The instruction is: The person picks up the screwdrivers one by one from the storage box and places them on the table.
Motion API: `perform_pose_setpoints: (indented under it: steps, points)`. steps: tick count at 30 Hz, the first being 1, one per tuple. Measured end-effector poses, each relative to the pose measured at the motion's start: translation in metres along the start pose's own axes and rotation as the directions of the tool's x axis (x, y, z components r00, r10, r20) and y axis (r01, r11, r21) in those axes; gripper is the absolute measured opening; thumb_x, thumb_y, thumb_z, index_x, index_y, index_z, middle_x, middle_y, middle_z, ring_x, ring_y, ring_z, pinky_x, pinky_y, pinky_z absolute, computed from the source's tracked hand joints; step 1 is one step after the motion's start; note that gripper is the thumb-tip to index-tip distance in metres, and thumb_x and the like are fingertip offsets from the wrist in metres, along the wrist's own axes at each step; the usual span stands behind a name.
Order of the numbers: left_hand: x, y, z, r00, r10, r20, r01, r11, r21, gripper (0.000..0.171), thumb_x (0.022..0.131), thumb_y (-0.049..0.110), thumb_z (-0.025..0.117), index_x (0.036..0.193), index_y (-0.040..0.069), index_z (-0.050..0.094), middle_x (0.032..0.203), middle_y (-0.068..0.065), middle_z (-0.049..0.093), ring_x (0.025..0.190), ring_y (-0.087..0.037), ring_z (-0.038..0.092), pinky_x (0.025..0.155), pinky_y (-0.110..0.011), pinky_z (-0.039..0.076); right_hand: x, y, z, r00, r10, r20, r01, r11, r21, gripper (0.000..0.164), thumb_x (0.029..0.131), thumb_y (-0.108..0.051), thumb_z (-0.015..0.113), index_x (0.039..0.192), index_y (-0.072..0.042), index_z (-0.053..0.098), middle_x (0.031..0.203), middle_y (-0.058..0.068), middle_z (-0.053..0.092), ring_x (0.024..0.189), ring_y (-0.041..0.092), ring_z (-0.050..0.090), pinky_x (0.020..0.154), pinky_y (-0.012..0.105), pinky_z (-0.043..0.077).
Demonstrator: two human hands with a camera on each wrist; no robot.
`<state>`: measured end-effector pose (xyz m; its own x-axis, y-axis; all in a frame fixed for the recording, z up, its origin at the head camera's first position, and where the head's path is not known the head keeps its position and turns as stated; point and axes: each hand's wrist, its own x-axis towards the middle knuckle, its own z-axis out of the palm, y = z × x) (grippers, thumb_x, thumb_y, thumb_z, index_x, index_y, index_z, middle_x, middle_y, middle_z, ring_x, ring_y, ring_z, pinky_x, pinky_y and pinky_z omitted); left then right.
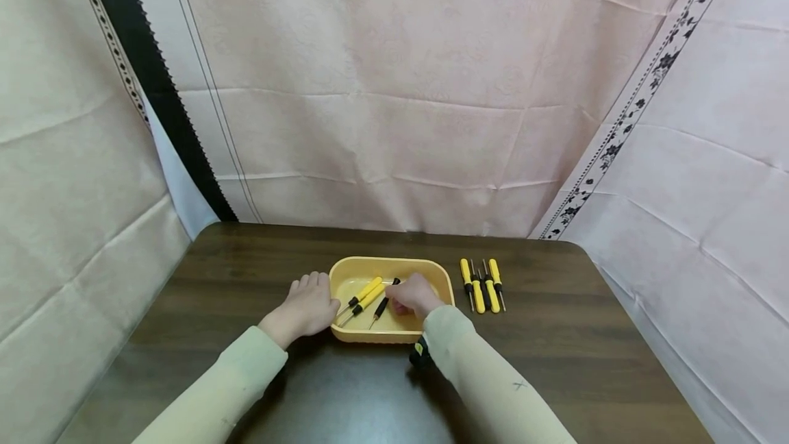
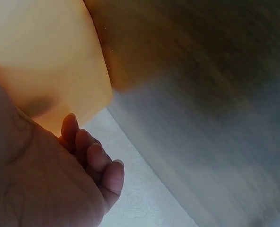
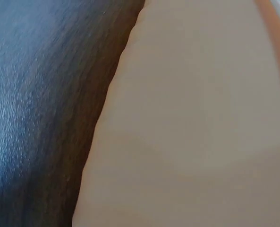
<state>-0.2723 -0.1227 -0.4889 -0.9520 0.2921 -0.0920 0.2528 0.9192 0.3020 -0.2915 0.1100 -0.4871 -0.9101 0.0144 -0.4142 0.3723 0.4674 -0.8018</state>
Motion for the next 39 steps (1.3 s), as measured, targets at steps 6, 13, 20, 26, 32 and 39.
perform_pose_setpoints:
  steps: [6, 13, 20, 26, 32, 39]
  points:
    - [0.000, 0.000, 0.000, 1.000, 0.003, 0.000, -0.003, 1.000, -0.007, 0.042, 0.094, 0.031, 0.045, 0.118, -0.003, 0.044, 0.095, -0.009, 0.040, 0.089, -0.027, 0.037, 0.081, -0.042, 0.030, 0.003, 0.004, -0.006, 1.000, 0.001, 0.001, -0.001, 0.989, 0.146, 0.018, 0.083, -0.013, 0.066, 0.091, 0.002, 0.061, 0.085, 0.013, 0.064, 0.072, 0.021, 0.063, 0.068, 0.033, 0.054]
    - [0.000, -0.001, -0.001, 1.000, -0.007, 0.003, 0.007, 1.000, 0.005, 0.040, 0.094, 0.032, 0.045, 0.116, -0.002, 0.045, 0.093, -0.008, 0.039, 0.088, -0.026, 0.036, 0.080, -0.041, 0.030, 0.010, 0.007, -0.010, 0.989, -0.145, 0.034, 0.129, 0.950, 0.284, 0.021, 0.093, -0.012, 0.061, 0.104, 0.007, 0.063, 0.098, 0.017, 0.065, 0.085, 0.026, 0.067, 0.076, 0.037, 0.054]
    - [0.000, 0.000, -0.002, 1.000, -0.009, 0.013, 0.009, 1.000, 0.007, 0.041, 0.094, 0.032, 0.045, 0.117, -0.003, 0.045, 0.094, -0.009, 0.040, 0.089, -0.027, 0.036, 0.081, -0.043, 0.030, 0.005, -0.003, -0.020, 0.977, -0.203, 0.064, 0.167, 0.918, 0.360, 0.027, 0.096, -0.010, 0.058, 0.116, 0.005, 0.047, 0.109, 0.023, 0.057, 0.091, 0.034, 0.065, 0.081, 0.044, 0.052]
    - [-0.001, 0.002, -0.002, 1.000, -0.005, 0.008, 0.005, 1.000, 0.001, 0.043, 0.094, 0.031, 0.045, 0.119, -0.004, 0.044, 0.095, -0.009, 0.040, 0.089, -0.026, 0.037, 0.082, -0.043, 0.031, 0.000, -0.010, -0.034, 0.969, -0.244, 0.047, 0.210, 0.906, 0.368, 0.030, 0.096, -0.010, 0.059, 0.121, 0.002, 0.048, 0.113, 0.024, 0.058, 0.092, 0.032, 0.066, 0.085, 0.046, 0.051]
    - [0.000, 0.002, -0.002, 1.000, -0.008, 0.007, 0.008, 1.000, -0.003, 0.041, 0.094, 0.031, 0.045, 0.117, -0.003, 0.045, 0.094, -0.009, 0.040, 0.088, -0.026, 0.037, 0.081, -0.042, 0.030, -0.002, -0.013, -0.053, 0.966, -0.260, -0.011, 0.248, 0.908, 0.337, 0.028, 0.096, -0.012, 0.059, 0.121, -0.001, 0.056, 0.113, 0.020, 0.061, 0.091, 0.027, 0.066, 0.081, 0.040, 0.053]
    - [0.000, 0.000, -0.001, 1.000, -0.003, 0.010, 0.003, 1.000, -0.004, 0.041, 0.094, 0.030, 0.044, 0.117, -0.003, 0.045, 0.094, -0.009, 0.040, 0.088, -0.027, 0.037, 0.080, -0.042, 0.030, -0.006, -0.006, -0.092, 0.949, -0.316, -0.006, 0.298, 0.889, 0.348, 0.027, 0.095, -0.012, 0.061, 0.117, 0.003, 0.061, 0.115, 0.024, 0.060, 0.105, 0.038, 0.061, 0.083, 0.039, 0.052]
